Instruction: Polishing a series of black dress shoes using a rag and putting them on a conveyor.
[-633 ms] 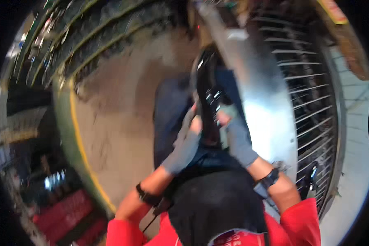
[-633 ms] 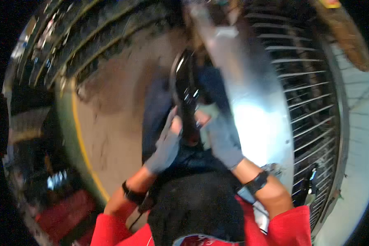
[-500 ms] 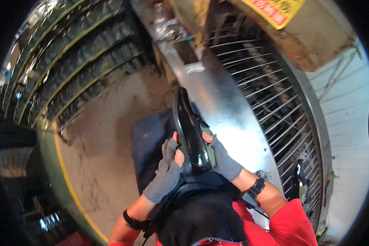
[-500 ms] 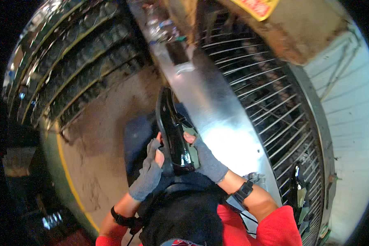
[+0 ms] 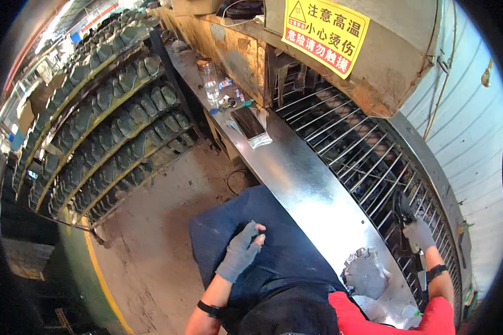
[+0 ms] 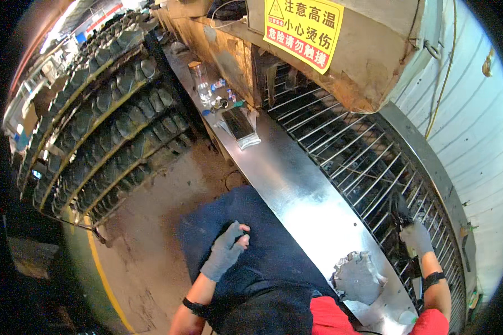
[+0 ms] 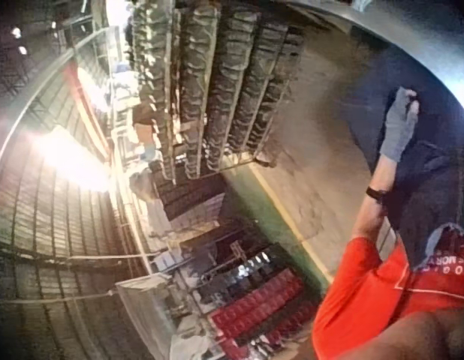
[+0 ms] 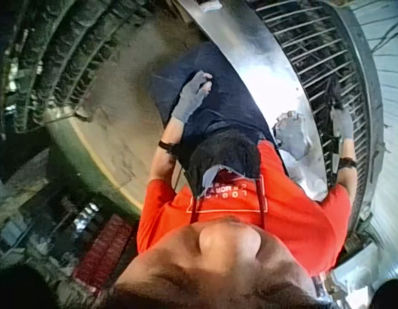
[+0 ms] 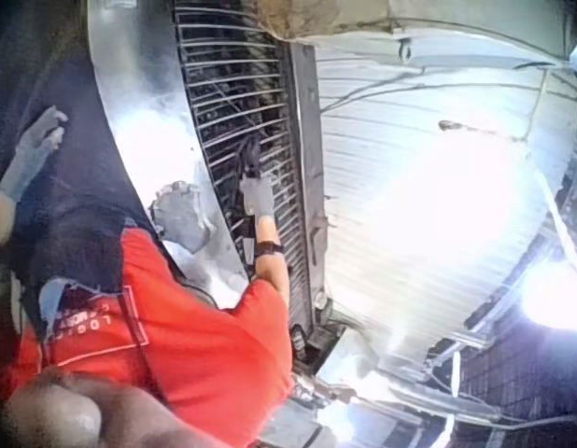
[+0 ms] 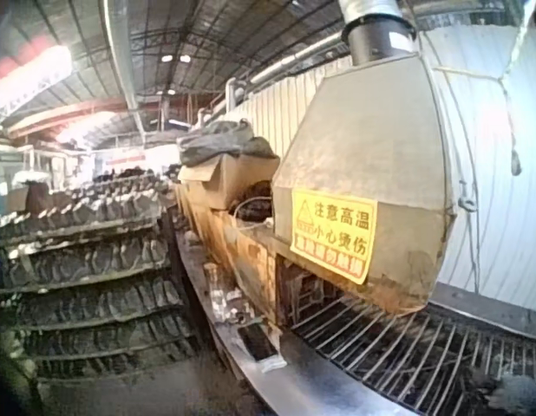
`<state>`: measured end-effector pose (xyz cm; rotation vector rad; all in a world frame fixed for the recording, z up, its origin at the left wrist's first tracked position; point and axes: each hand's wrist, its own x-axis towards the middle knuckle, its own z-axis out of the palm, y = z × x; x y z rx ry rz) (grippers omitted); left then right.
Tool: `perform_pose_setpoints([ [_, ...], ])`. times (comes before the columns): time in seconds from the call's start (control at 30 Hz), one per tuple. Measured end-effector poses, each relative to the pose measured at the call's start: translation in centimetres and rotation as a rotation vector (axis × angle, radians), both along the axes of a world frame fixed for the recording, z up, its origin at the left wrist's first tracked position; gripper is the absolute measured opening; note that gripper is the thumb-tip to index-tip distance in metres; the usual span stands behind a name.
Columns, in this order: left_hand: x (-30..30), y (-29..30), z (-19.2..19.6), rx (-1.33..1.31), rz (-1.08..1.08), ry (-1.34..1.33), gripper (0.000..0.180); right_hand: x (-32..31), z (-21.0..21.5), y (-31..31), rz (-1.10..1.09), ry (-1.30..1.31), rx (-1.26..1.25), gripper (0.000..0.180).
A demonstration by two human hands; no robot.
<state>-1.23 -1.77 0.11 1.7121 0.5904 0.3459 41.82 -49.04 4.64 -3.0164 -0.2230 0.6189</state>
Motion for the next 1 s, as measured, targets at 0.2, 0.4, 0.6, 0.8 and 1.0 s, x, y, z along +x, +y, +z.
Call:
perform_pose_setpoints([
  [0.2,0.8,0.2,-1.2,0.003,-0.014,0.142,0.025,-5.4,-3.9,12.9,0.539,-0.465,0.601,0.062],
  [0.4,-0.7,-1.1,-0.6,0.436,-0.145,0.483,0.045,-13.2,-2.0,26.9,-0.124,1.062,1.571,0.043],
  [0.6,2.1,-2.7,1.7,0.478,-0.225,0.604,0.034,-10.4,-6.4,28.5,-0.136,1.051,1.605,0.047],
  [0.8,4.7,-2.3,2.3,0.461,-0.292,0.843,0.039,-9.9,-7.8,29.5,-0.14,0.992,1.528,0.038],
  [1.0,4.1,-2.7,2.4,0.446,-0.223,0.912,0.039,-11.9,-7.6,31.5,-0.038,0.572,1.564,0.033],
])
